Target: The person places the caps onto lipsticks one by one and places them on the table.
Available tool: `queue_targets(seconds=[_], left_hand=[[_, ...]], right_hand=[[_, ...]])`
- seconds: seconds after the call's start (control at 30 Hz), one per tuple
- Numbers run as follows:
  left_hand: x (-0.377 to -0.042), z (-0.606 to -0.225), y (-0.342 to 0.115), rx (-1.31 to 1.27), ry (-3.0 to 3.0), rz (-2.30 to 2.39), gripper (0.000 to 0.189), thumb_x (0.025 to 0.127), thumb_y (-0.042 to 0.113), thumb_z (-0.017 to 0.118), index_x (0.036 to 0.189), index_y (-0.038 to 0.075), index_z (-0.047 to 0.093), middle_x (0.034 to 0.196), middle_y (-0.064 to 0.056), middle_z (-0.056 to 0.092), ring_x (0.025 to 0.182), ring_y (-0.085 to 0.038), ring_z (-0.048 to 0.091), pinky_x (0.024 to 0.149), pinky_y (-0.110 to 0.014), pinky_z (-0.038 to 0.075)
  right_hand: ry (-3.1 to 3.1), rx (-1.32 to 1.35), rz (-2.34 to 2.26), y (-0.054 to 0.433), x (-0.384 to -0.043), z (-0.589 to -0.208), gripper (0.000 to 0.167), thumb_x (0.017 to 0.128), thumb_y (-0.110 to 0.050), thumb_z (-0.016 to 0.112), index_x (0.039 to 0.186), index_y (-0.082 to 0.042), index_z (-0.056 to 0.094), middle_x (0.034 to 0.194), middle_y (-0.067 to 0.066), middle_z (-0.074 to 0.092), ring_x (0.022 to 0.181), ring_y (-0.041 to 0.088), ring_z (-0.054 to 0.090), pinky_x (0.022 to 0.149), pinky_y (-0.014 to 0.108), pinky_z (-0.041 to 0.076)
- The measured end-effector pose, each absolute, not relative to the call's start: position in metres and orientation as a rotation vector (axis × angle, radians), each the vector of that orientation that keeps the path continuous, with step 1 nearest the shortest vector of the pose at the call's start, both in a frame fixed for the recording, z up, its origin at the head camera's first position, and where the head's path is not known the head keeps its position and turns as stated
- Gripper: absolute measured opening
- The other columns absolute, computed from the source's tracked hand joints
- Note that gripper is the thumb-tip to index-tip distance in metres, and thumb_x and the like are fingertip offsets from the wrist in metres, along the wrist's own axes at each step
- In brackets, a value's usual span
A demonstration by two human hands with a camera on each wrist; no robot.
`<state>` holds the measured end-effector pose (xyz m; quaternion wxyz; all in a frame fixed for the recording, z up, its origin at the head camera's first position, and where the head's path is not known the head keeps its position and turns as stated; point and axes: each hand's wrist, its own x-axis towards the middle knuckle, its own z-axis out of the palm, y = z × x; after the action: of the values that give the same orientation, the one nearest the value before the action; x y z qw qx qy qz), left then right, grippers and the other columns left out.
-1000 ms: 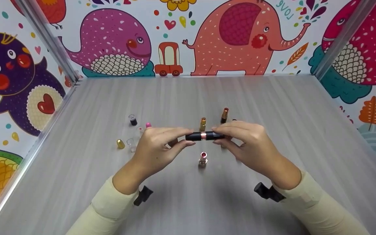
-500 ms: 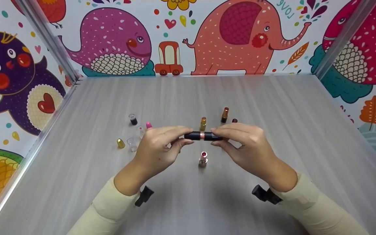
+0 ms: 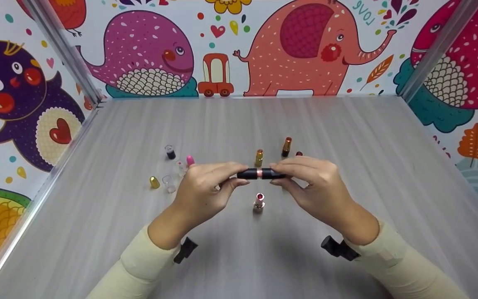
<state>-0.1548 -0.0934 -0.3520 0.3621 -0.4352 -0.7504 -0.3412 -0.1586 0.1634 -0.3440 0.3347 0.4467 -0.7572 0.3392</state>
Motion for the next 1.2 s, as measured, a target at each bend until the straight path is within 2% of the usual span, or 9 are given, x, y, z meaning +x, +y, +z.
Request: queue_targets(seconds=[0.3,0.5,0.63,0.73,0.83,0.97,1.07,1.2], left_hand=[[-0.155,-0.347,-0.096,-1.137,-1.938,-0.861,0.024,0.084,0.004,0.09,0.106,-0.001,0.08,0.099,-0.01,0.081,0.07,-0.013,0.074,0.063,-0.023,0.06],[-0.157,-0.345,-0.1,-1.106,-1.944,-0.858,0.023,0.086,0.007,0.089,0.106,0.001,0.081,0.099,-0.009,0.081,0.071,-0.013,0.075,0.064,-0.023,0.06],[-0.16,-0.343,-0.105,-1.058,-1.944,-0.923,0.021,0.088,0.005,0.088,0.107,0.001,0.08,0.099,-0.008,0.08,0.073,-0.013,0.073,0.064,-0.024,0.061],[-0.164,-0.34,-0.111,-0.993,-1.944,-0.97,0.021,0.088,0.003,0.087,0.108,0.001,0.08,0.099,-0.008,0.079,0.069,-0.013,0.069,0.061,-0.027,0.06],[-0.169,-0.338,-0.117,-0.93,-1.946,-0.968,0.022,0.088,0.003,0.087,0.108,0.0,0.08,0.099,-0.008,0.079,0.064,-0.013,0.064,0.058,-0.028,0.057],[-0.177,-0.337,-0.125,-0.863,-1.958,-0.96,0.022,0.088,0.003,0.087,0.109,0.0,0.081,0.1,-0.009,0.078,0.063,-0.013,0.062,0.057,-0.022,0.053],[-0.184,-0.339,-0.132,-0.814,-1.966,-0.983,0.023,0.088,0.002,0.087,0.11,-0.001,0.081,0.101,-0.009,0.078,0.061,-0.013,0.06,0.056,-0.021,0.05],[-0.194,-0.343,-0.143,-0.751,-1.981,-1.008,0.024,0.088,0.001,0.086,0.111,-0.001,0.081,0.101,-0.01,0.079,0.059,-0.012,0.06,0.057,-0.016,0.049]], right_hand=[[-1.991,1.193,0.933,0.167,-0.161,-0.34,0.039,0.075,0.01,0.091,0.111,0.001,0.081,0.1,0.011,0.081,0.086,0.022,0.078,0.086,0.023,0.061],[-2.03,1.198,0.954,0.17,-0.164,-0.339,0.04,0.077,0.008,0.091,0.116,0.001,0.08,0.101,0.011,0.08,0.079,0.017,0.076,0.082,0.022,0.061],[-2.085,1.134,0.972,0.174,-0.166,-0.339,0.039,0.08,0.004,0.09,0.117,-0.001,0.08,0.103,0.01,0.08,0.084,0.019,0.075,0.088,0.015,0.057],[-2.11,1.062,0.93,0.179,-0.17,-0.338,0.037,0.083,0.002,0.089,0.119,-0.002,0.08,0.108,0.009,0.08,0.095,0.022,0.075,0.097,0.015,0.053],[-2.187,0.979,0.828,0.186,-0.175,-0.335,0.039,0.089,-0.005,0.086,0.127,-0.005,0.077,0.124,0.007,0.077,0.117,0.022,0.071,0.107,0.023,0.051],[-2.391,0.858,0.724,0.196,-0.184,-0.333,0.05,0.098,-0.019,0.08,0.145,-0.011,0.067,0.151,0.005,0.062,0.145,0.023,0.052,0.117,0.047,0.046],[-2.578,0.764,0.679,0.203,-0.192,-0.334,0.06,0.102,-0.03,0.074,0.157,-0.017,0.054,0.164,0.006,0.048,0.155,0.029,0.037,0.12,0.064,0.037],[-2.747,0.67,0.626,0.209,-0.203,-0.338,0.066,0.105,-0.041,0.066,0.165,-0.022,0.043,0.172,0.008,0.034,0.16,0.035,0.025,0.121,0.072,0.028]])
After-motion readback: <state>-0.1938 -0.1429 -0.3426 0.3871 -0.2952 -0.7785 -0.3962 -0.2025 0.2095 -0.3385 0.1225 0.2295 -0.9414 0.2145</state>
